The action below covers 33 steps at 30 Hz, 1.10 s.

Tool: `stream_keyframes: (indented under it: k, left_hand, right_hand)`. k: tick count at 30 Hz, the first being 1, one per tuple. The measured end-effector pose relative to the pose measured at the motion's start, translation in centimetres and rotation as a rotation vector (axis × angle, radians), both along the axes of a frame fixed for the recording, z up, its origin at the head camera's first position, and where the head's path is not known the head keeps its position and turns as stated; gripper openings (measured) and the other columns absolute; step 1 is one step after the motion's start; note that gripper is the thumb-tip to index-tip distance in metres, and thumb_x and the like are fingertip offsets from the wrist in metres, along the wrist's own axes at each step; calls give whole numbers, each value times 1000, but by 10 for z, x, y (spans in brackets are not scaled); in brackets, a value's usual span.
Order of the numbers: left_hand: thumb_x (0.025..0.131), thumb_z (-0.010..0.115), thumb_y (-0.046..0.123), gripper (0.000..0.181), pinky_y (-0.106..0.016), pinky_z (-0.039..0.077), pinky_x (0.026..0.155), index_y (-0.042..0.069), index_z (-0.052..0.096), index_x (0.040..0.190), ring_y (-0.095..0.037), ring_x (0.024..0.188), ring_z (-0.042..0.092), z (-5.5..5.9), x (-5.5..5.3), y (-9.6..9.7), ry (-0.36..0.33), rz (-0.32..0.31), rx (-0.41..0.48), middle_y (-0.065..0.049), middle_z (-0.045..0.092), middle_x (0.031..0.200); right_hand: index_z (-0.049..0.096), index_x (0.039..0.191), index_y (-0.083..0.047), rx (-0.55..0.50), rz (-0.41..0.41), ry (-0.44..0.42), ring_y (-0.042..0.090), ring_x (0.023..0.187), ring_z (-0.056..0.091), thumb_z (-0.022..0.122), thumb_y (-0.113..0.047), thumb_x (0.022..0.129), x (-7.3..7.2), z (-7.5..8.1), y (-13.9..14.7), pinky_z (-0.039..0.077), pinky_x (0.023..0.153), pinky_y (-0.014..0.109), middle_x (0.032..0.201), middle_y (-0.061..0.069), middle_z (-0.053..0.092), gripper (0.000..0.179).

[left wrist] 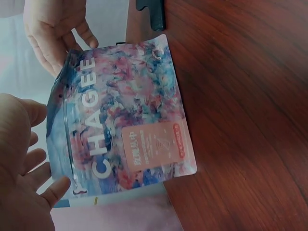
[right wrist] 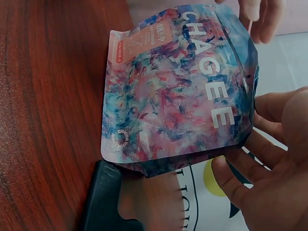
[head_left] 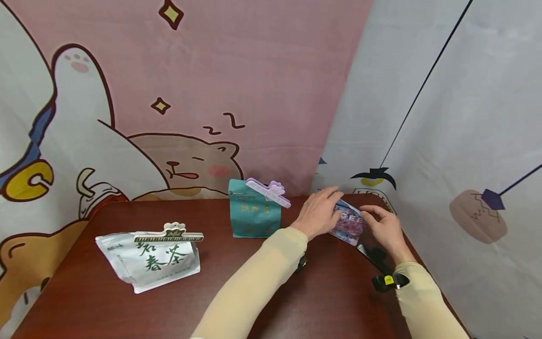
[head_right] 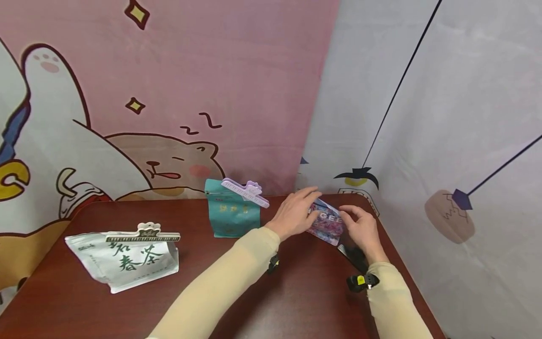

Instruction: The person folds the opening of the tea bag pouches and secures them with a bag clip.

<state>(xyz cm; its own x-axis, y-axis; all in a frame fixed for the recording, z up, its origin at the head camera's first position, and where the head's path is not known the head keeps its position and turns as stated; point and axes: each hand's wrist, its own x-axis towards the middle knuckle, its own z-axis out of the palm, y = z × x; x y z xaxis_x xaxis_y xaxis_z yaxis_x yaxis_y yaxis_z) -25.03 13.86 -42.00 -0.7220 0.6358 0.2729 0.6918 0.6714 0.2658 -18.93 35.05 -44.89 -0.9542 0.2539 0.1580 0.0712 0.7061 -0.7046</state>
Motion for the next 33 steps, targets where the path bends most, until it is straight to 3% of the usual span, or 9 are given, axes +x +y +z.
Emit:
stream_keyframes:
  k: [4,11,15,23,27,33]
  left_hand:
    - [106,56,35,49,-39,37,118,19,51,152,-16,146,44,1,-2,5,-14,-7,-7,0,47,158]
    - [107,54,35,43,-36,38,116,20,57,147,-15,143,47,2,-4,8,-15,1,-5,4,54,152]
    - [108,54,35,41,-35,39,115,20,58,146,-15,139,49,3,-4,8,-28,7,-10,4,57,149]
    - [105,58,35,36,-31,46,103,21,65,139,-14,126,58,5,-8,11,36,27,-61,6,64,140]
    - [106,58,37,33,-30,46,98,24,69,134,-13,120,59,5,-8,14,43,50,-97,8,66,134]
    - [106,58,39,23,-29,42,88,30,74,120,-11,106,58,1,-8,18,53,88,-144,11,68,115]
  right_hand:
    - [68,130,-2,29,35,14,36,105,61,57,-28,108,-1,-2,-2,46,80,39,129,27,66,36]
    - [67,128,1,91,82,44,40,106,63,57,-17,107,-3,-6,-6,49,85,49,130,27,64,29]
    - [68,125,1,120,90,64,38,99,64,59,-13,106,-3,-8,-8,52,81,49,127,26,65,25]
    - [70,116,1,151,77,165,41,100,66,63,-9,103,-6,-16,-13,52,86,59,120,25,69,18]
    - [71,110,-1,159,55,229,37,95,67,66,-7,101,-7,-24,-15,52,82,55,113,21,71,11]
    - [70,104,-3,175,54,286,27,85,63,68,-3,99,-7,-31,-19,50,73,39,104,15,71,6]
